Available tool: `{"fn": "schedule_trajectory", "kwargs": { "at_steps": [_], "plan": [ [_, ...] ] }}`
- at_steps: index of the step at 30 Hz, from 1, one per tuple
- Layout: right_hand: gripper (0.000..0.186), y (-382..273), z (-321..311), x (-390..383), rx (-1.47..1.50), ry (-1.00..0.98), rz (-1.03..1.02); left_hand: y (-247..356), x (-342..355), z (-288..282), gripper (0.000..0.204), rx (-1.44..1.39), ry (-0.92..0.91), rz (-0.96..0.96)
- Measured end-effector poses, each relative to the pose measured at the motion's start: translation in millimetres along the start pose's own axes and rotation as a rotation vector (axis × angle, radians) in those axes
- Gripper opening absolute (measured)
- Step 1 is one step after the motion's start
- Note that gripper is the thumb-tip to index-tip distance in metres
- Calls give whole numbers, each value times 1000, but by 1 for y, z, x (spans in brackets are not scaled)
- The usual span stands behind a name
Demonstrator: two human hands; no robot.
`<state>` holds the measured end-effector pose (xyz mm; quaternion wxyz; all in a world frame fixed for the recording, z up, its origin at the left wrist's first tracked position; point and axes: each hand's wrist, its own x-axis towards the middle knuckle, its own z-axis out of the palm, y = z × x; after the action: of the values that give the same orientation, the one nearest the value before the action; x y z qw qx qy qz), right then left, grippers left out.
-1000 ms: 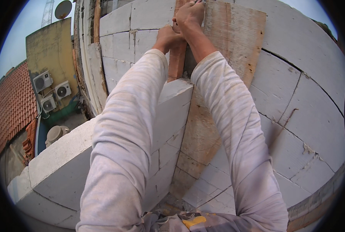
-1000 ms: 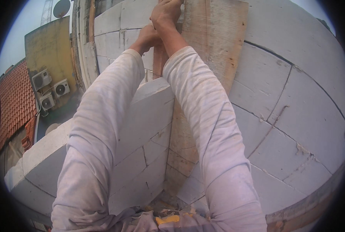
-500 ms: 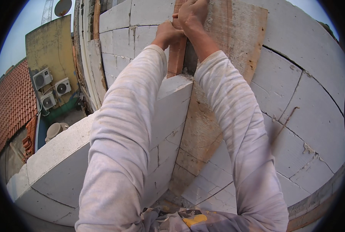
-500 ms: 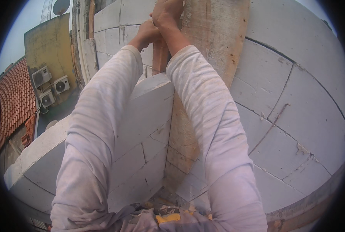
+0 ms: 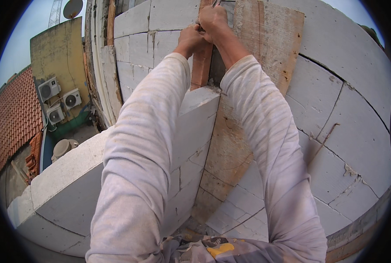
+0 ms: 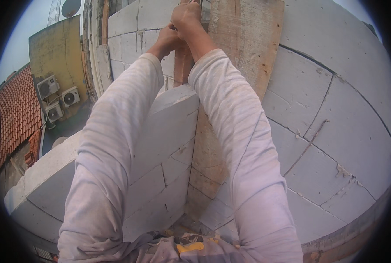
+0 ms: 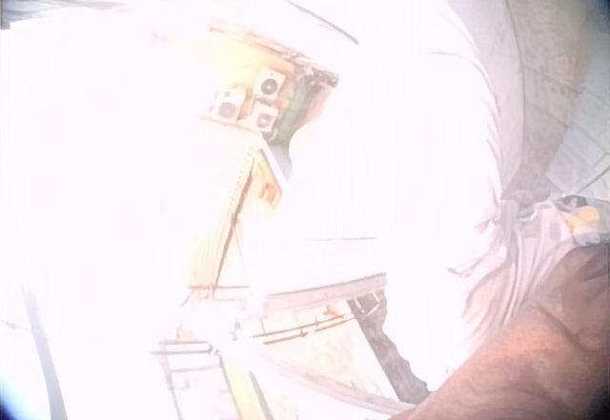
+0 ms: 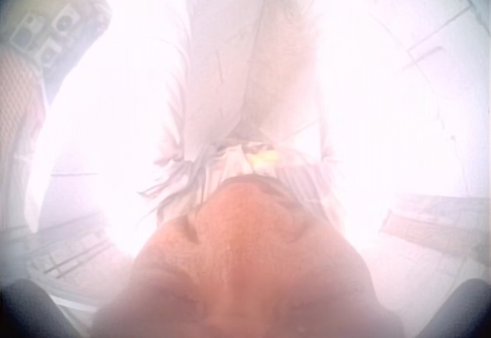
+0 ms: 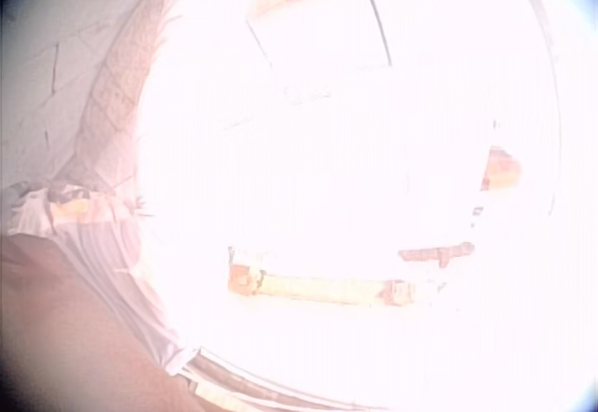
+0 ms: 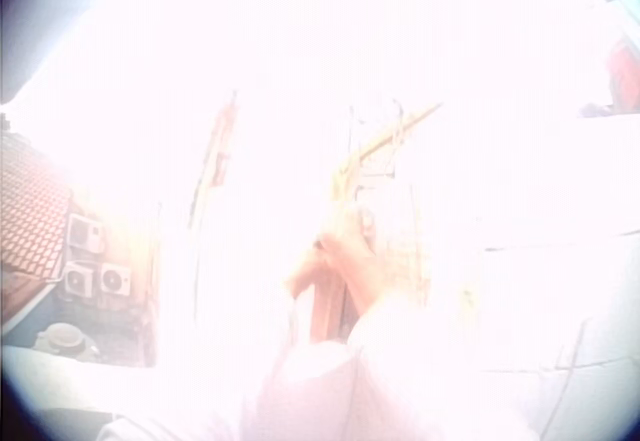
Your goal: The person secures a wooden plank to a white block wall using pliers and nails, then threads a wire through the plank and along the wall. The person repeatedly uses pliers to drive nails into the plank and adjusts the wire with both hands.
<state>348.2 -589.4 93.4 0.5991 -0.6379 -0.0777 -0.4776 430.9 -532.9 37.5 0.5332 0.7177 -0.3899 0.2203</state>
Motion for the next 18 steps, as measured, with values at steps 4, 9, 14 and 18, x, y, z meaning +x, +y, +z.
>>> {"fn": "schedule_trajectory", "kwargs": {
  "at_steps": [4, 9, 14, 18],
  "plan": [
    [23, -1, -3, -4, 27, -43, 8, -2, -2, 0, 82, 5, 12, -66],
    [23, 2, 4, -2, 1, 21, -8, -22, 15, 7, 82, -98, 28, 18],
    [26, -6, -3, -10, -109, 90, -123, -16, 8, 9, 75, -36, 66, -7],
    [31, -28, 11, -40, -252, 220, -185, -13, 13, 1, 68, 156, 14, -31]
  ]
}}
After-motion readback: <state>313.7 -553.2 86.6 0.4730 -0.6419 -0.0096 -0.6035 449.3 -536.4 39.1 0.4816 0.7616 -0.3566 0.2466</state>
